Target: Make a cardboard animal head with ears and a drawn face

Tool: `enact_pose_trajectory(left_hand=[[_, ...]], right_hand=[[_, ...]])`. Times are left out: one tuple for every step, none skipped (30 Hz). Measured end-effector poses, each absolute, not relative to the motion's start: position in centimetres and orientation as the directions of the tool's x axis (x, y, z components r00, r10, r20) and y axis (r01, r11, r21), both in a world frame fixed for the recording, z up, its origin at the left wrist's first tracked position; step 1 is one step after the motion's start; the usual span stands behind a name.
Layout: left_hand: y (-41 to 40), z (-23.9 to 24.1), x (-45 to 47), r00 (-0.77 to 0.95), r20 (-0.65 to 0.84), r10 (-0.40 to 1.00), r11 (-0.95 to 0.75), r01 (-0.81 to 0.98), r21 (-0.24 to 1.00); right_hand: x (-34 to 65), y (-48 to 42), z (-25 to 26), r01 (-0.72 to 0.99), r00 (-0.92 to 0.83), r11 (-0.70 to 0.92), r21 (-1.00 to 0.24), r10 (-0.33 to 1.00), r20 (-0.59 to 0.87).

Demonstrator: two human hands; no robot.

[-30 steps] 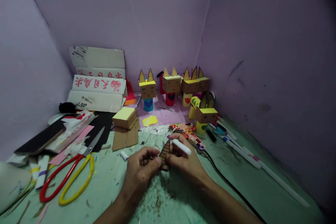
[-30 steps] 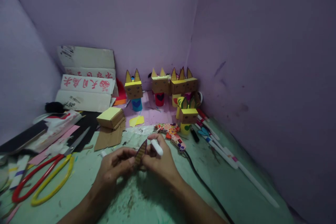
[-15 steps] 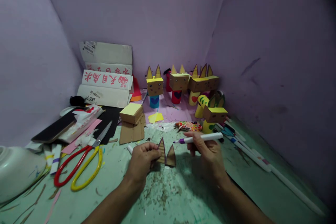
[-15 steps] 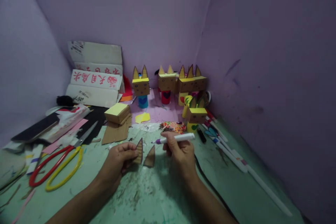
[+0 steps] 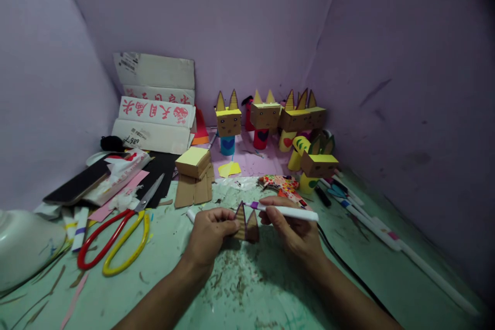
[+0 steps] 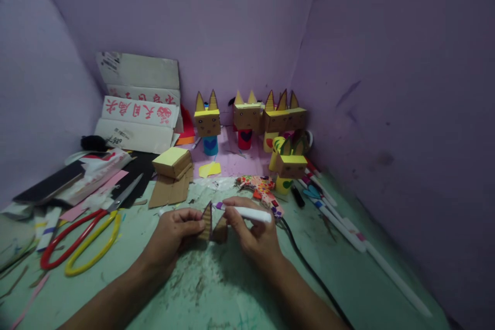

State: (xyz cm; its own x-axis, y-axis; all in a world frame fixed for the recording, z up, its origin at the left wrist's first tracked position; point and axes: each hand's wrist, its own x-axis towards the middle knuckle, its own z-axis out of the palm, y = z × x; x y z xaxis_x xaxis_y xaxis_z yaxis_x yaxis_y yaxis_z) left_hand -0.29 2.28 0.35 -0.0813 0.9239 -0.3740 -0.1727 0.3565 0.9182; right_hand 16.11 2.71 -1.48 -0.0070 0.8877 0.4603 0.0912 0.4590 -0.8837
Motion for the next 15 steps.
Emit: enact_pose_trajectory(left_hand=[[2.24, 0.41, -0.29, -0.081, -0.373, 0.924, 0.355, -0.176, 0.918], [2.21, 0.45, -0.29, -0.08, -0.373, 0.924, 0.355, -0.18, 0.917], [2.21, 0.48, -0.28, -0.081, -0.376, 0.923, 0.357, -0.183, 0.916], [2.21, 0.49, -0.28, -0.084, -0.379, 0.922, 0.359, -0.186, 0.915], [2.23, 0.48, -0.27, -0.088, -0.383, 0.92, 0.361, -0.193, 0.912], [2.25, 0.48, -0.27, -0.091, -0.384, 0.919, 0.362, -0.199, 0.911], [2.27, 0.48, -0.27, -0.091, -0.385, 0.919, 0.361, -0.203, 0.91], [2.28, 0.49, -0.27, -0.093, -0.384, 0.919, 0.359, -0.206, 0.91], [2.27, 0.53, -0.28, -0.093, -0.383, 0.919, 0.358, -0.209, 0.91], [2.26, 0.58, -0.28, -0.094, -0.383, 0.919, 0.357, -0.211, 0.91], [2.25, 0.64, -0.29, -0.096, -0.381, 0.92, 0.355, -0.212, 0.91], [2.24, 0.7, -0.29, -0.099, -0.378, 0.92, 0.351, -0.213, 0.912], [2.23, 0.75, -0.3, -0.1, -0.378, 0.921, 0.351, -0.215, 0.912], [2.22, 0.77, -0.3, -0.096, -0.38, 0.92, 0.353, -0.217, 0.91], [2.23, 0.75, -0.3, -0.091, -0.385, 0.919, 0.358, -0.22, 0.907]], right_hand=[[16.08, 2.71, -1.43, 0.1, -0.002, 0.458, -0.883, 0.888, 0.46], [16.04, 2.7, -1.38, 0.106, 0.006, 0.456, -0.884, 0.889, 0.459], [16.01, 2.68, -1.31, 0.107, 0.015, 0.452, -0.886, 0.89, 0.456], [15.98, 2.65, -1.24, 0.105, 0.02, 0.447, -0.888, 0.892, 0.451], [15.96, 2.62, -1.16, 0.104, 0.017, 0.444, -0.89, 0.894, 0.448], [15.94, 2.59, -1.07, 0.107, 0.006, 0.445, -0.889, 0.894, 0.448], [15.92, 2.55, -0.99, 0.114, -0.007, 0.448, -0.887, 0.893, 0.451], [15.9, 2.5, -0.9, 0.124, -0.023, 0.453, -0.883, 0.891, 0.454], [15.88, 2.45, -0.82, 0.131, -0.037, 0.453, -0.882, 0.891, 0.453], [15.85, 2.39, -0.74, 0.132, -0.044, 0.445, -0.886, 0.895, 0.443], [15.82, 2.32, -0.68, 0.124, -0.047, 0.428, -0.895, 0.904, 0.426], [15.79, 2.26, -0.63, 0.108, -0.046, 0.407, -0.907, 0.914, 0.404], [15.77, 2.2, -0.6, 0.091, -0.047, 0.384, -0.919, 0.923, 0.382], [15.76, 2.16, -0.58, 0.078, -0.055, 0.368, -0.927, 0.93, 0.365], [15.78, 2.15, -0.59, 0.071, -0.059, 0.36, -0.93, 0.932, 0.356]])
